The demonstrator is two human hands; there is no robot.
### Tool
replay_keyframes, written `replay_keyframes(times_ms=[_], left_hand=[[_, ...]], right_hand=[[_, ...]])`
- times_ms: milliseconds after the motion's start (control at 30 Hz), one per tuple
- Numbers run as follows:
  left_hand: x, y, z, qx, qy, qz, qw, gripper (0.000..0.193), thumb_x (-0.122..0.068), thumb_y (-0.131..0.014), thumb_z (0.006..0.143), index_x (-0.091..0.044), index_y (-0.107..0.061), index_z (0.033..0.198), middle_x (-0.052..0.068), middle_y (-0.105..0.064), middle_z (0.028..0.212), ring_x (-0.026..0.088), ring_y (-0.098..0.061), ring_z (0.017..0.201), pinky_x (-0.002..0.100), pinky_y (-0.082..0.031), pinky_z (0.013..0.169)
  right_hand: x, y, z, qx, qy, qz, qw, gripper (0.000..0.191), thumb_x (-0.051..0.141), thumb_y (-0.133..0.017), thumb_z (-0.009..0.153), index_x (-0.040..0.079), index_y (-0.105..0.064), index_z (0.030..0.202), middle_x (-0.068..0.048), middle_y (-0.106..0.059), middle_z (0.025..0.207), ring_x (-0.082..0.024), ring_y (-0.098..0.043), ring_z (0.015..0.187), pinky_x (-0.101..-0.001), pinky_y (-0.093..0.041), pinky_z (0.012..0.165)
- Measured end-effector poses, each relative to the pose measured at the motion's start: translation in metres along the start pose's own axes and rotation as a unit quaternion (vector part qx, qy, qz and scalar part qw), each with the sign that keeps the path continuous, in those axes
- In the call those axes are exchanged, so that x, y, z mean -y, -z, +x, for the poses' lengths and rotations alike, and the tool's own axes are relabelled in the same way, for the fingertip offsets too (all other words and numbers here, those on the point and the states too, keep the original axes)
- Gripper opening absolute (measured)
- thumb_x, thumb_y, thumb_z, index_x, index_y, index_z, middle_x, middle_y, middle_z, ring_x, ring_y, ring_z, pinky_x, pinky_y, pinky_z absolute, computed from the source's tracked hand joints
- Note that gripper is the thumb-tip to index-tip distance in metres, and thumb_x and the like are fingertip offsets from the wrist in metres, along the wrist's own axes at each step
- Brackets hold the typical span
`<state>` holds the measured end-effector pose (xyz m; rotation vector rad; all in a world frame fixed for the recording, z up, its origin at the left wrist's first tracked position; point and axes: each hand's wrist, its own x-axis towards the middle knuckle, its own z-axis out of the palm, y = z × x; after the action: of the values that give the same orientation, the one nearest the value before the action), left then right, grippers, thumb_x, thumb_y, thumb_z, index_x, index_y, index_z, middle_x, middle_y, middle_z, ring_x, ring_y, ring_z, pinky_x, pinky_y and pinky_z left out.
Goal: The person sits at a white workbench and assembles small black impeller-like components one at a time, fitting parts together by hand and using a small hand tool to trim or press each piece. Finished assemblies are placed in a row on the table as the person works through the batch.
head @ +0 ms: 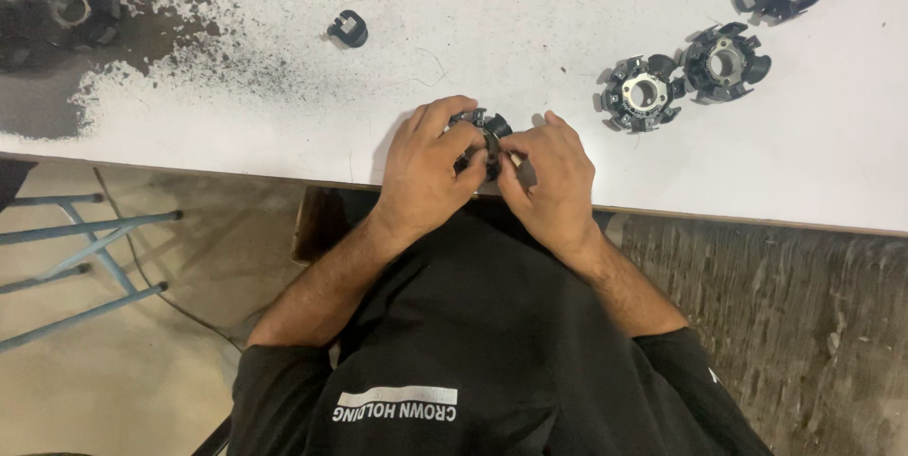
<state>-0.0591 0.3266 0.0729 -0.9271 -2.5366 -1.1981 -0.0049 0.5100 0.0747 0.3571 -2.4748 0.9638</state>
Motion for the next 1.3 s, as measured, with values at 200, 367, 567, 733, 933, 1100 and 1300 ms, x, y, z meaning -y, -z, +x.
replay_keyframes(times_ms=[200, 367, 567, 733, 933, 1100, 1300], left_hand=[[0.003, -0.013, 0.003, -0.019, 0.010, 0.002, 1.000, 0.014, -0.009, -0.077, 0.088, -0.006, -0.064, 0.094, 0.012, -0.064, 0.129, 0.032, -0.061, 0.115, 0.047, -0.048, 0.099], [0.006, -0.021, -0.001, -0.052, 0.005, 0.020, 0.998, 0.012, -0.007, -0.072, 0.086, -0.004, -0.061, 0.093, 0.013, -0.064, 0.129, 0.033, -0.061, 0.114, 0.049, -0.047, 0.098], [0.011, -0.028, -0.004, -0.068, -0.007, 0.018, 0.997, 0.011, -0.005, -0.069, 0.085, -0.003, -0.060, 0.092, 0.012, -0.066, 0.128, 0.030, -0.062, 0.116, 0.047, -0.047, 0.097], [0.013, -0.031, -0.005, -0.062, -0.003, 0.021, 0.998, 0.011, -0.005, -0.069, 0.085, -0.003, -0.060, 0.092, 0.012, -0.066, 0.127, 0.028, -0.063, 0.114, 0.046, -0.047, 0.096], [0.011, -0.027, -0.004, -0.065, 0.000, 0.013, 0.998, 0.012, -0.004, -0.070, 0.084, -0.003, -0.059, 0.090, 0.012, -0.066, 0.128, 0.029, -0.063, 0.114, 0.046, -0.048, 0.097], [0.012, -0.013, -0.001, -0.085, -0.025, -0.031, 0.996, 0.029, -0.010, -0.077, 0.090, 0.002, -0.063, 0.113, 0.019, -0.055, 0.137, 0.036, -0.060, 0.123, 0.044, -0.054, 0.100], [0.015, -0.003, 0.005, -0.039, -0.039, 0.042, 0.998, 0.022, -0.007, -0.078, 0.091, -0.003, -0.068, 0.109, 0.013, -0.060, 0.135, 0.030, -0.063, 0.117, 0.042, -0.056, 0.096]], right_hand=[[0.000, 0.001, 0.000, 0.002, -0.006, 0.016, 1.000, 0.022, -0.003, -0.075, 0.087, 0.006, -0.063, 0.104, -0.007, -0.068, 0.096, -0.028, -0.068, 0.092, -0.0544, -0.050, 0.113], [0.000, 0.000, -0.002, -0.007, -0.010, 0.022, 1.000, 0.023, -0.004, -0.075, 0.088, 0.005, -0.063, 0.105, -0.007, -0.068, 0.097, -0.029, -0.068, 0.092, -0.0533, -0.052, 0.113], [-0.001, -0.001, -0.003, -0.005, 0.007, 0.007, 1.000, 0.027, -0.004, -0.077, 0.087, 0.006, -0.063, 0.108, -0.007, -0.068, 0.098, -0.029, -0.068, 0.095, -0.0529, -0.051, 0.113], [0.001, -0.003, -0.003, -0.002, 0.042, -0.026, 0.999, 0.030, -0.005, -0.078, 0.085, 0.006, -0.063, 0.108, -0.008, -0.067, 0.099, -0.029, -0.067, 0.097, -0.0548, -0.049, 0.114], [0.001, -0.001, 0.000, 0.025, 0.030, -0.036, 0.999, 0.028, -0.004, -0.078, 0.085, 0.007, -0.063, 0.105, -0.008, -0.067, 0.095, -0.029, -0.066, 0.094, -0.0555, -0.049, 0.113], [-0.001, 0.003, -0.003, -0.035, 0.019, 0.028, 0.999, 0.023, -0.002, -0.074, 0.091, 0.004, -0.061, 0.109, -0.010, -0.067, 0.099, -0.033, -0.068, 0.100, -0.0539, -0.048, 0.115], [-0.006, -0.004, -0.002, -0.044, 0.007, -0.023, 0.999, 0.022, -0.002, -0.076, 0.091, 0.004, -0.061, 0.107, -0.010, -0.067, 0.096, -0.033, -0.066, 0.094, -0.0550, -0.048, 0.113]])
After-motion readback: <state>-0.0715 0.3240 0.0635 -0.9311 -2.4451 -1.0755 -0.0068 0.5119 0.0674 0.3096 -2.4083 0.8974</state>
